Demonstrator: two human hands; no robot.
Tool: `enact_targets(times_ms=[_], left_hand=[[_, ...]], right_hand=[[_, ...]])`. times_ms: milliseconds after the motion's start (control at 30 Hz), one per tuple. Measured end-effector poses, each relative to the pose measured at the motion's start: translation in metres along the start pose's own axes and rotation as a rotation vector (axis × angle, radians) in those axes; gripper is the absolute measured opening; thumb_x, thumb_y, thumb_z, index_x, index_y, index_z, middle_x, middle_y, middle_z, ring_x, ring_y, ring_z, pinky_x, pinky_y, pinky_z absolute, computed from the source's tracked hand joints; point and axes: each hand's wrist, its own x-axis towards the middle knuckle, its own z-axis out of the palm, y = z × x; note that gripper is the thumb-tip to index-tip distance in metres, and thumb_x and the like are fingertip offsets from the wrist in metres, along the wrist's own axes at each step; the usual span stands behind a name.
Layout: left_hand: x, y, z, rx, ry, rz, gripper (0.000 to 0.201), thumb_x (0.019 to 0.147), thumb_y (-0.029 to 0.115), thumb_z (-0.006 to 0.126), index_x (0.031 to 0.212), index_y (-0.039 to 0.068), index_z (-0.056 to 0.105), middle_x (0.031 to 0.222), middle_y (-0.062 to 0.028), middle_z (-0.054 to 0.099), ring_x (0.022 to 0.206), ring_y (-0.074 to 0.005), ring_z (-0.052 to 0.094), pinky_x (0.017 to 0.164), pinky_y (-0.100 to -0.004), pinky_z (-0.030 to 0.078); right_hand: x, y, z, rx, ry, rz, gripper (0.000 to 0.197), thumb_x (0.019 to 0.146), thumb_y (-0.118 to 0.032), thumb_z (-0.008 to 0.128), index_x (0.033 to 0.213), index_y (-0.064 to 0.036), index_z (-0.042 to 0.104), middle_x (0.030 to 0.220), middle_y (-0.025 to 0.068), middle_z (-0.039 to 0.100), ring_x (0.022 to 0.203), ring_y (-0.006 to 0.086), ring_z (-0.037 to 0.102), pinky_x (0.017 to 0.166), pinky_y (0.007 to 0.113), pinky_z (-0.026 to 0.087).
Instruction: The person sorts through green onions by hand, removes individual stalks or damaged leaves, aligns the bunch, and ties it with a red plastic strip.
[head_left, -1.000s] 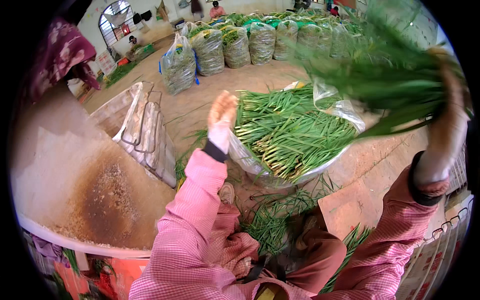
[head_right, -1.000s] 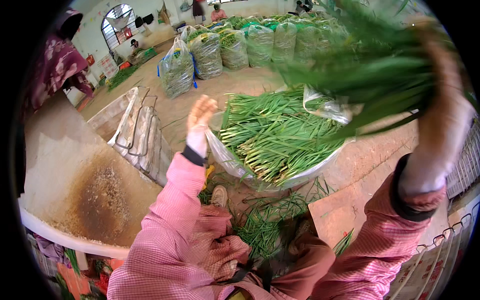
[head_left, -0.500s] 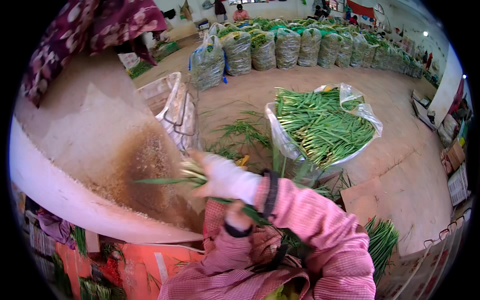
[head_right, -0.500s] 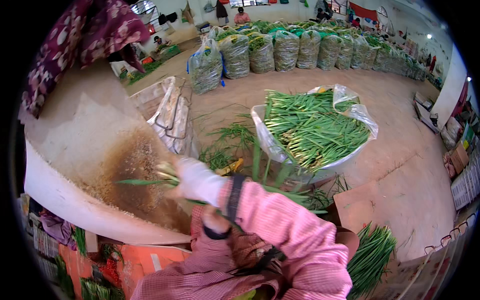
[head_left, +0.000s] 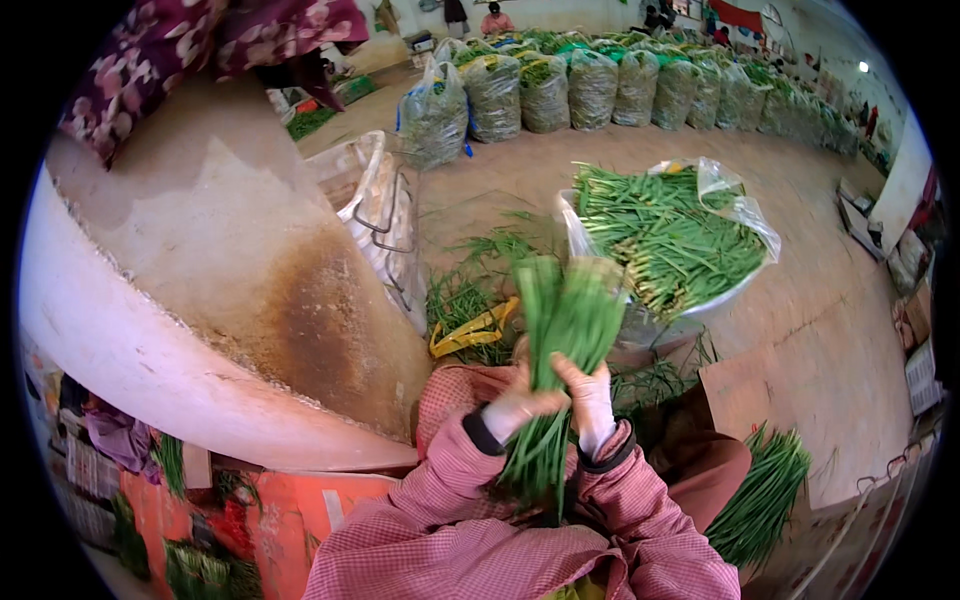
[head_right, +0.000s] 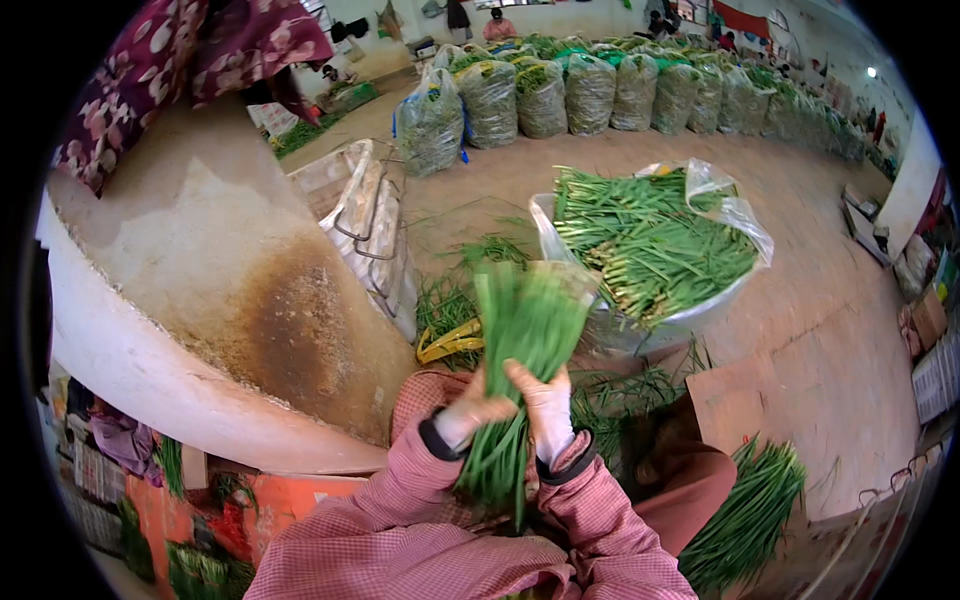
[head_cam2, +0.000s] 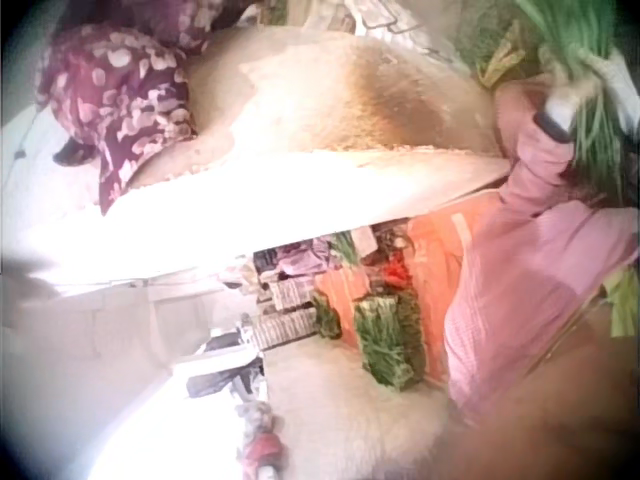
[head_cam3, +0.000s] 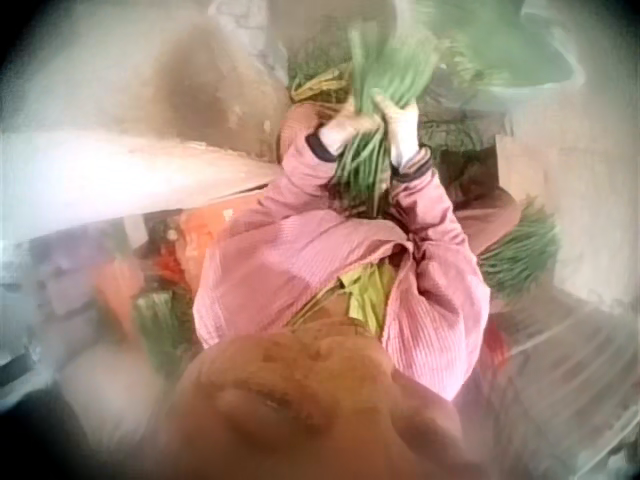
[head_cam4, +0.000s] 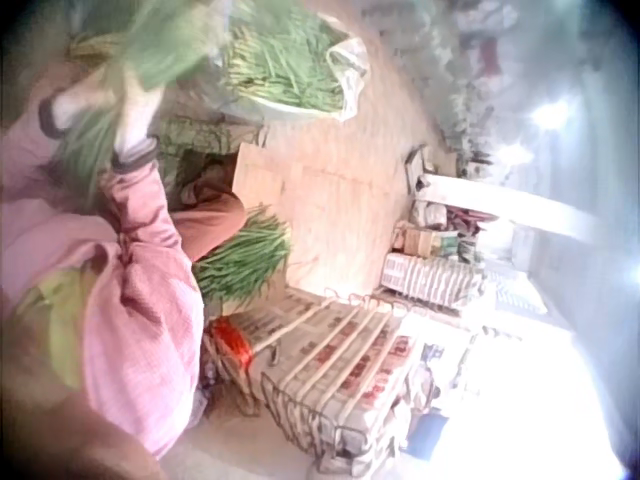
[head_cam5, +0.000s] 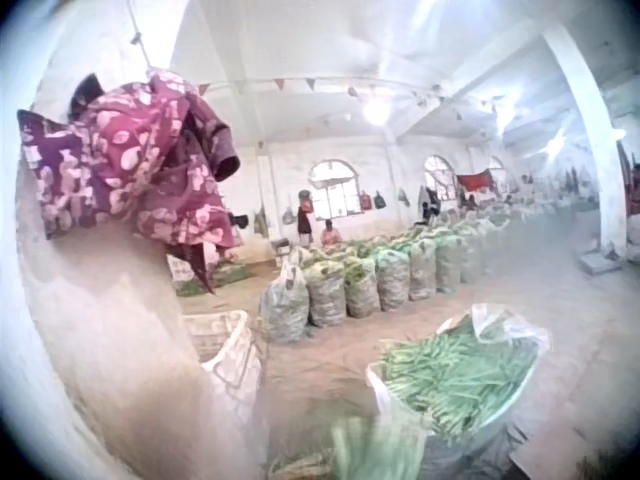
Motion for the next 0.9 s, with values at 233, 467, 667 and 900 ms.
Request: enact_targets(times_ms=[233, 467, 667, 900], left_hand=[[-0.034, -0.042, 0.007, -0.030, -0.390, -0.761, 0.073, 0.065, 0.003, 0.068, 0.128, 0.008, 0.032, 0.118, -0.0038, 0.045, 0.108, -0.0158, 0.042, 0.090, -0.0299, 0.035], [-0.075, -0.017, -0.044, 0.392, -0.532, -0.567, 0.058, 0.065, 0.001, 0.064, 0.119, 0.004, 0.043, 0.113, -0.0052, 0.052, 0.099, -0.0168, 0.050, 0.082, -0.0301, 0.042], [-0.090, -0.013, -0.028, -0.017, -0.378, -0.825, 0.045, 0.062, 0.005, 0.063, 0.105, 0.002, 0.050, 0.080, -0.0082, 0.056, 0.059, -0.0103, 0.051, 0.046, -0.0197, 0.040], [-0.088, -0.015, -0.023, -0.328, -0.270, -0.712, 0.049, 0.071, 0.006, 0.055, 0.117, 0.002, 0.040, 0.076, -0.0081, 0.050, 0.047, -0.0112, 0.043, 0.043, -0.0225, 0.035]], right_hand=[[-0.035, 0.006, -0.056, 0.219, 0.143, 0.054, 0.038, 0.076, -0.018, 0.063, 0.110, -0.0071, 0.050, 0.099, 0.0056, 0.057, 0.088, 0.0183, 0.054, 0.076, 0.034, 0.046], [-0.010, -0.010, -0.132, 0.092, 0.012, 0.121, 0.031, 0.090, -0.027, 0.041, 0.106, -0.0041, 0.052, 0.080, 0.0051, 0.058, 0.066, 0.0134, 0.056, 0.056, 0.022, 0.045], [0.010, 0.002, -0.127, -0.295, 0.315, -0.133, 0.029, 0.090, -0.025, 0.041, 0.076, -0.0036, 0.055, 0.049, -0.0016, 0.042, 0.039, 0.0070, 0.038, 0.036, 0.022, 0.030], [0.058, -0.022, -0.207, -0.701, 0.391, -0.357, 0.029, 0.089, -0.025, 0.045, 0.076, -0.0031, 0.058, 0.054, -0.0033, 0.045, 0.044, 0.0049, 0.034, 0.042, 0.020, 0.027]])
